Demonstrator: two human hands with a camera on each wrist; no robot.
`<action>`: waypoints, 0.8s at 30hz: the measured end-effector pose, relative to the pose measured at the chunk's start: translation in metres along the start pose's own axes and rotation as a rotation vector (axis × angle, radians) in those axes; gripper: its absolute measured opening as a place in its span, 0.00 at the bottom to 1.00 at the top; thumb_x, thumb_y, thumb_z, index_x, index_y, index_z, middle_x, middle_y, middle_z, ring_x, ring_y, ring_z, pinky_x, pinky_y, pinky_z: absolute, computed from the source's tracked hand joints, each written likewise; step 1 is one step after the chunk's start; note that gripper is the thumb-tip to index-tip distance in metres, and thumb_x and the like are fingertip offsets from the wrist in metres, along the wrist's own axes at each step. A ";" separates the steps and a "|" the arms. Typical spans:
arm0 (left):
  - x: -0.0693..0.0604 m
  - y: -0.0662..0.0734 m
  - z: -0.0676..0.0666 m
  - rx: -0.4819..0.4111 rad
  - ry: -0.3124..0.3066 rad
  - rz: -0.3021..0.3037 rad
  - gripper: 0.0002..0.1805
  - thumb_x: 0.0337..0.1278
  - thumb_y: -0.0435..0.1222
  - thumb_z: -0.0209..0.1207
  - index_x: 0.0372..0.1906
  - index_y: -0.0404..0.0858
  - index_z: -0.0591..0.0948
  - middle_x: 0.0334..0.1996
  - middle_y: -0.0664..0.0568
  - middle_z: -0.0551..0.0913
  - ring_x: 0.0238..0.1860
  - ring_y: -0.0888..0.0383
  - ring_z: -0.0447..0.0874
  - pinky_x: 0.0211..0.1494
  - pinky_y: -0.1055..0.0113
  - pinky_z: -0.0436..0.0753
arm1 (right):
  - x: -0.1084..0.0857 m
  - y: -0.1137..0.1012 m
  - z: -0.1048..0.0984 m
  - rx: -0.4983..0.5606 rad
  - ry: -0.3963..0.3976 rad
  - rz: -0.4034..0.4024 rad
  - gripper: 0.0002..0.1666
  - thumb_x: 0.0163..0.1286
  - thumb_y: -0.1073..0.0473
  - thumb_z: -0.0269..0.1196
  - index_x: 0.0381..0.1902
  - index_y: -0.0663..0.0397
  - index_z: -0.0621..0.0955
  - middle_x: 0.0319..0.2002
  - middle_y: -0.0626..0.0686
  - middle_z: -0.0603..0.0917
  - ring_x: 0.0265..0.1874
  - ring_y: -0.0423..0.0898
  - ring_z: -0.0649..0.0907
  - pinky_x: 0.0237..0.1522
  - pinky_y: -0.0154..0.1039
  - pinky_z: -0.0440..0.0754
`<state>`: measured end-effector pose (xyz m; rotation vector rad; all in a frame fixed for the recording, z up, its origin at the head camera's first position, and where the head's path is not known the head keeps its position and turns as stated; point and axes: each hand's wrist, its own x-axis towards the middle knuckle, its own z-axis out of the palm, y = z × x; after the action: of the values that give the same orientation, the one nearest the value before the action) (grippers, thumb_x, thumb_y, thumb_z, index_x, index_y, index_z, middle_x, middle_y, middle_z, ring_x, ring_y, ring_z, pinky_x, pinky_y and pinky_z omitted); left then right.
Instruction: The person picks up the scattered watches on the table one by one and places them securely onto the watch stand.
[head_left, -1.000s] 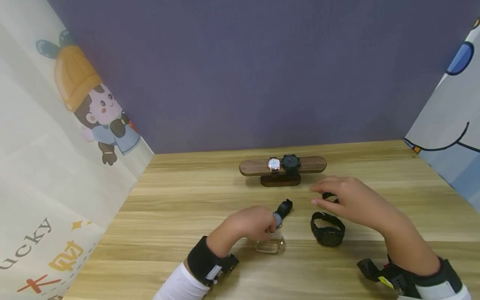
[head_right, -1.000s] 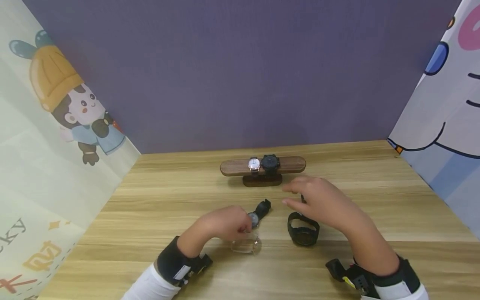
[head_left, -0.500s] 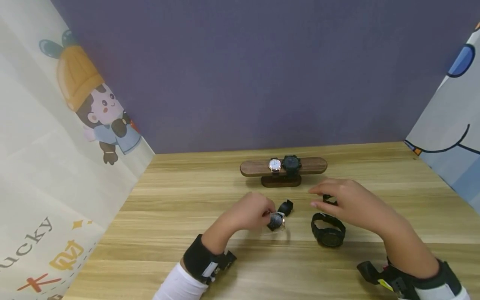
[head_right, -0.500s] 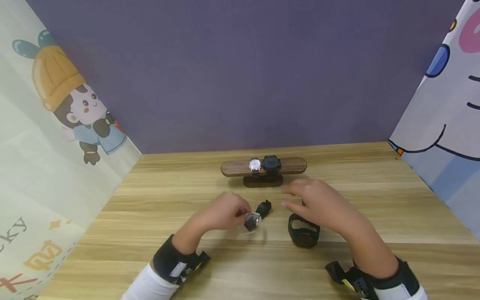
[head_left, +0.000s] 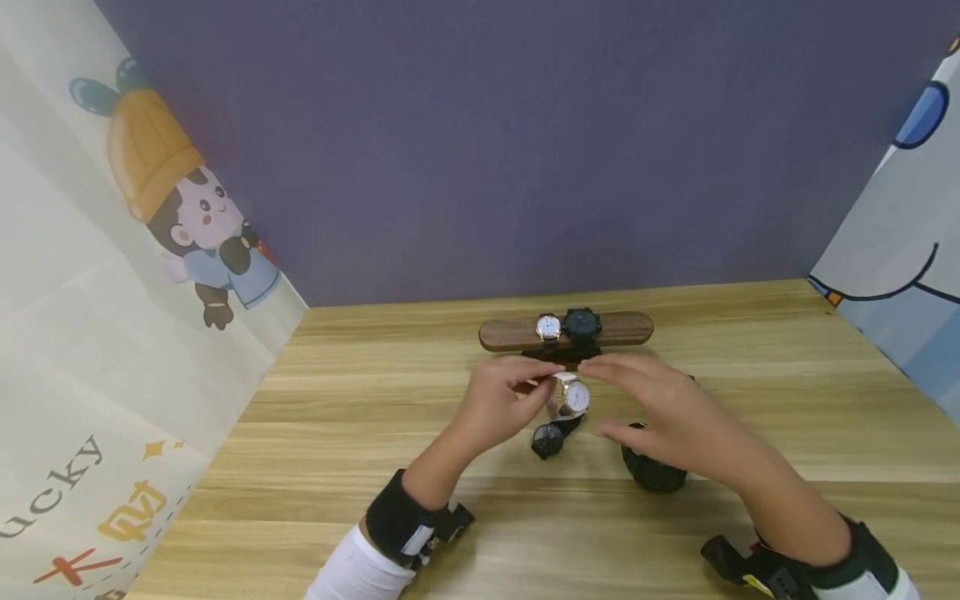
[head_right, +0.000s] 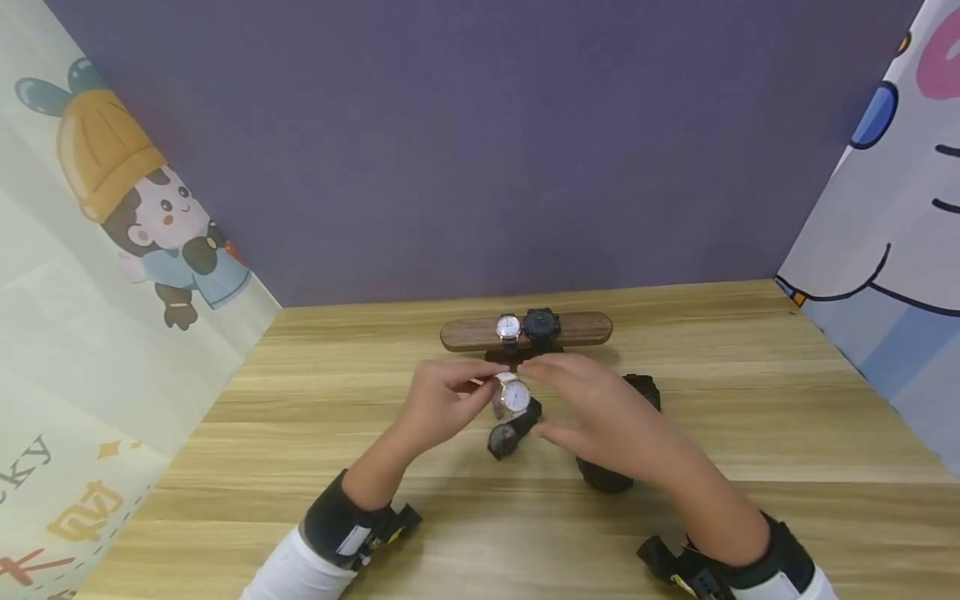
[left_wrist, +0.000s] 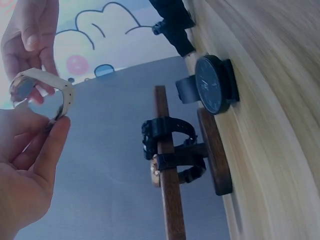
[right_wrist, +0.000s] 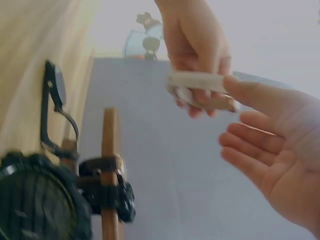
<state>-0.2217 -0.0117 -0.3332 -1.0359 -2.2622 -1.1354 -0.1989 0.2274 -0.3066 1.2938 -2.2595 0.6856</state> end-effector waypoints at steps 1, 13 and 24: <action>0.000 0.001 0.000 -0.023 0.008 -0.001 0.10 0.59 0.26 0.62 0.43 0.33 0.88 0.37 0.46 0.88 0.32 0.61 0.86 0.34 0.79 0.82 | 0.001 -0.002 0.002 0.011 0.024 -0.026 0.37 0.58 0.48 0.73 0.60 0.61 0.77 0.55 0.55 0.80 0.53 0.51 0.80 0.53 0.34 0.79; -0.001 0.009 0.001 -0.256 0.010 -0.015 0.10 0.56 0.22 0.62 0.43 0.27 0.86 0.40 0.40 0.87 0.38 0.56 0.88 0.38 0.69 0.86 | 0.005 -0.015 0.012 0.036 0.141 -0.117 0.30 0.72 0.41 0.54 0.55 0.62 0.81 0.52 0.56 0.82 0.51 0.51 0.81 0.59 0.24 0.71; 0.000 0.013 -0.022 -0.246 -0.148 0.090 0.33 0.49 0.23 0.64 0.64 0.32 0.72 0.59 0.43 0.79 0.58 0.56 0.78 0.61 0.64 0.77 | 0.006 -0.011 0.009 0.028 0.180 -0.126 0.30 0.72 0.41 0.55 0.53 0.62 0.82 0.51 0.57 0.82 0.51 0.53 0.80 0.63 0.25 0.67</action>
<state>-0.2107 -0.0243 -0.3139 -1.3434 -2.1992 -1.3635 -0.1929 0.2132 -0.3081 1.3197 -2.0139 0.7583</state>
